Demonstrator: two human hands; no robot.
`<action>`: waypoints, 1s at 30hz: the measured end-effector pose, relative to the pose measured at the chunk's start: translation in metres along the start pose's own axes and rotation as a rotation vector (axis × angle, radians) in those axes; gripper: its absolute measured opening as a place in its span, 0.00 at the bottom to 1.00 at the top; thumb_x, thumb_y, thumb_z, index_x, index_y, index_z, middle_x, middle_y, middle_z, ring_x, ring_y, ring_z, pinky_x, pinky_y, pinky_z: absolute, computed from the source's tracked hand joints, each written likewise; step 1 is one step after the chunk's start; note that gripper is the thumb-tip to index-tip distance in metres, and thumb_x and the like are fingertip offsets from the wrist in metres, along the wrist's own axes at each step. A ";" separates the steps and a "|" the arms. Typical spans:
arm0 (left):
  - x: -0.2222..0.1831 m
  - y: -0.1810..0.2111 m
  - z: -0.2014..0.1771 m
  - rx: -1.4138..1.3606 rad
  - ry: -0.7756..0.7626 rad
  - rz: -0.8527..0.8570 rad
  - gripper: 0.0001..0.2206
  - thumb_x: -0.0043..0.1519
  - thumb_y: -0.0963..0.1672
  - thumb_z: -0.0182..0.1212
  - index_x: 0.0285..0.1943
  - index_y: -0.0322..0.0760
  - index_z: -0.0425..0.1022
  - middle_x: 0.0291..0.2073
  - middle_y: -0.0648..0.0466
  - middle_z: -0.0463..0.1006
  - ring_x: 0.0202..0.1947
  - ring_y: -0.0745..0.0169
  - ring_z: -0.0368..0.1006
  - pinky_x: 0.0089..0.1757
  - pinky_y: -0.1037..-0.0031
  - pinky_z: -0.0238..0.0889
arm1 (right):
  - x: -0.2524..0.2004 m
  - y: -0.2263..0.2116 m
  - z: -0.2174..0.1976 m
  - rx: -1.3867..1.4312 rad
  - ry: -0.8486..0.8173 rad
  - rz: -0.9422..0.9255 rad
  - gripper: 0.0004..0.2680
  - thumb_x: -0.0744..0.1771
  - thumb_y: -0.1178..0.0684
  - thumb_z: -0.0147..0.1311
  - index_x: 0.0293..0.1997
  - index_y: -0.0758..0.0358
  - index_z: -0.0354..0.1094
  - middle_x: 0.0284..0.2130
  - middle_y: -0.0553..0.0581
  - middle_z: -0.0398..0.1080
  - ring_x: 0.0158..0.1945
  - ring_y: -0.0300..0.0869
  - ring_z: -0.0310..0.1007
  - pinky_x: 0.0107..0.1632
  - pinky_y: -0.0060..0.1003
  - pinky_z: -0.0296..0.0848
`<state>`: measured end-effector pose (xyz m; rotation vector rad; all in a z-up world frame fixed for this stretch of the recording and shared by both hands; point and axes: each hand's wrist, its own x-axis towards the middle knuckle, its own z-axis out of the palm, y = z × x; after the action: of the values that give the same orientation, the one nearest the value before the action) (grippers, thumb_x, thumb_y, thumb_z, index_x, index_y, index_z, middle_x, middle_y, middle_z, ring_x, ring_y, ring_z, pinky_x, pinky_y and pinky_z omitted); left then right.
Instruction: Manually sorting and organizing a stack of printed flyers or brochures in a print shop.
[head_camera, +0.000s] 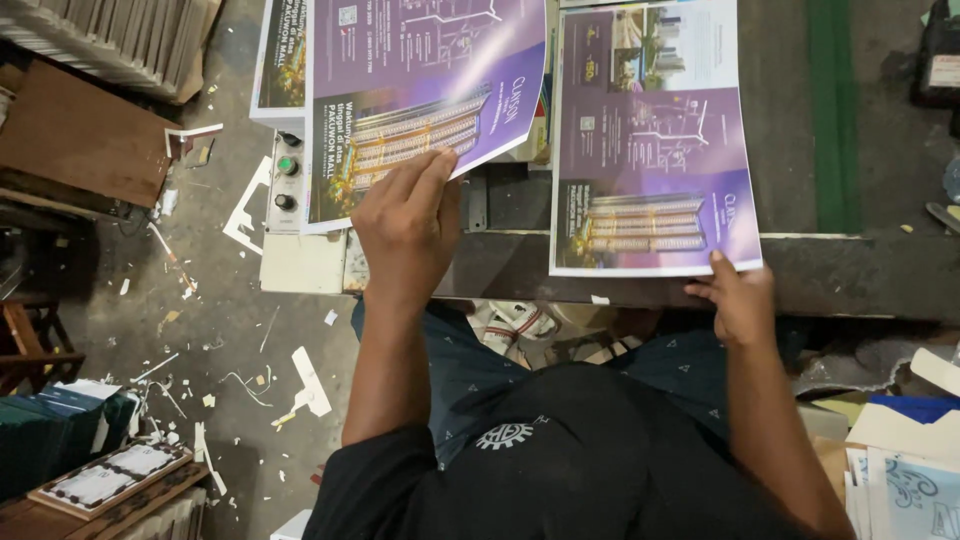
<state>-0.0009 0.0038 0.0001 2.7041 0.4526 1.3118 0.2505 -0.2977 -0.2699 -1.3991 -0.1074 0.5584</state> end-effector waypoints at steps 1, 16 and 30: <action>-0.001 -0.002 0.001 0.001 0.004 0.001 0.09 0.61 0.36 0.66 0.50 0.32 0.79 0.45 0.47 0.83 0.44 0.48 0.81 0.44 0.62 0.72 | 0.003 -0.008 0.005 0.000 -0.002 -0.003 0.10 0.71 0.57 0.53 0.57 0.69 0.65 0.43 0.59 0.75 0.38 0.45 0.77 0.34 0.39 0.79; -0.005 0.026 0.034 -0.151 0.044 0.191 0.14 0.58 0.37 0.64 0.53 0.28 0.76 0.48 0.43 0.79 0.47 0.44 0.79 0.46 0.59 0.72 | -0.022 -0.048 0.051 -0.023 -0.049 0.027 0.22 0.70 0.53 0.49 0.75 0.64 0.52 0.45 0.64 0.76 0.41 0.48 0.79 0.37 0.40 0.76; -0.007 -0.016 0.063 -0.060 -0.192 0.063 0.14 0.69 0.47 0.56 0.58 0.36 0.76 0.56 0.46 0.79 0.61 0.50 0.75 0.63 0.56 0.66 | -0.016 -0.075 0.027 0.217 -0.293 -0.151 0.12 0.74 0.59 0.44 0.67 0.72 0.59 0.50 0.66 0.73 0.46 0.49 0.77 0.43 0.46 0.81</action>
<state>0.0411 0.0196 -0.0478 2.7790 0.3062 1.0463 0.2495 -0.2853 -0.1897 -1.0827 -0.3739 0.6269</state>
